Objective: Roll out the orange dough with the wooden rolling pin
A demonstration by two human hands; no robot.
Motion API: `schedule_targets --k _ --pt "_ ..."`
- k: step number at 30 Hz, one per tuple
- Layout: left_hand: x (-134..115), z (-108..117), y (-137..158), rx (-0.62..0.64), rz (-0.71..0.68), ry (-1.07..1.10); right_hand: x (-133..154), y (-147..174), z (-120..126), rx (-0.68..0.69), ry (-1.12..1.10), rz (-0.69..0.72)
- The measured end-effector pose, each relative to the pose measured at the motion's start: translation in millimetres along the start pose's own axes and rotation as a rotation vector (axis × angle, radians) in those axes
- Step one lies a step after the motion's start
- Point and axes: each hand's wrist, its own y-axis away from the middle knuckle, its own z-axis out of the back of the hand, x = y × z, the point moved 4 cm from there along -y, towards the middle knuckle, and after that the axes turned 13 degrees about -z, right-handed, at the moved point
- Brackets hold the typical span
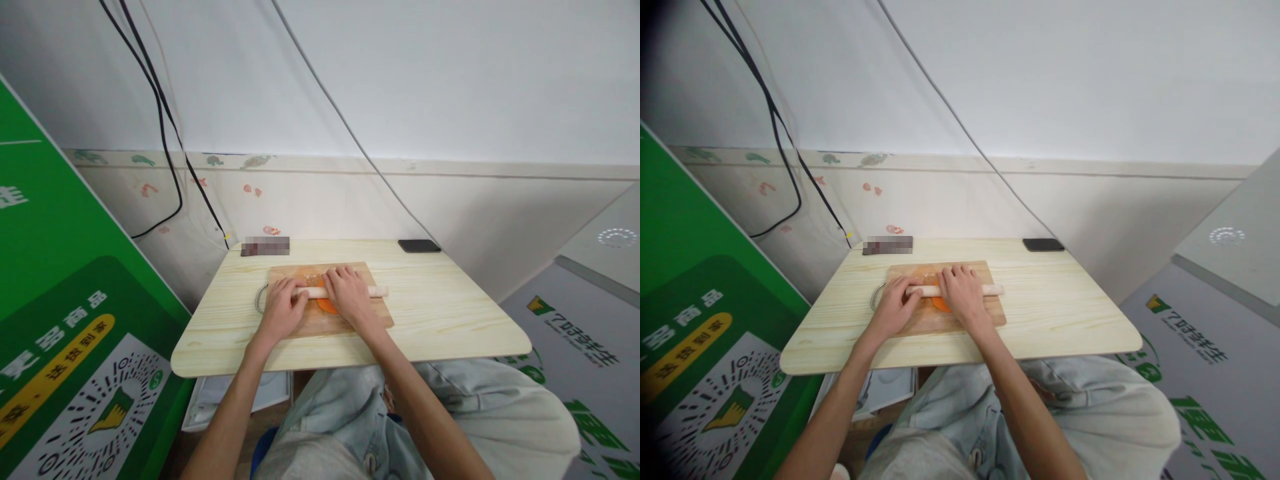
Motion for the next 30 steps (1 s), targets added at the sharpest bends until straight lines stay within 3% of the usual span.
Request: schedule_targets --k 9,13,24,30 --pt "0 -2 1 -0.002 0.007 -0.028 11 30 7 -0.036 -0.118 -0.150" --pt "-1 -2 1 0.000 -0.001 -0.046 13 41 4 -0.131 -0.145 -0.166" --pt "1 -3 1 0.037 -0.005 -0.064 2 -6 -5 -0.087 -0.175 -0.180" --pt "-2 -2 -1 0.054 -0.029 -0.050 10 34 4 -0.114 -0.190 -0.197"
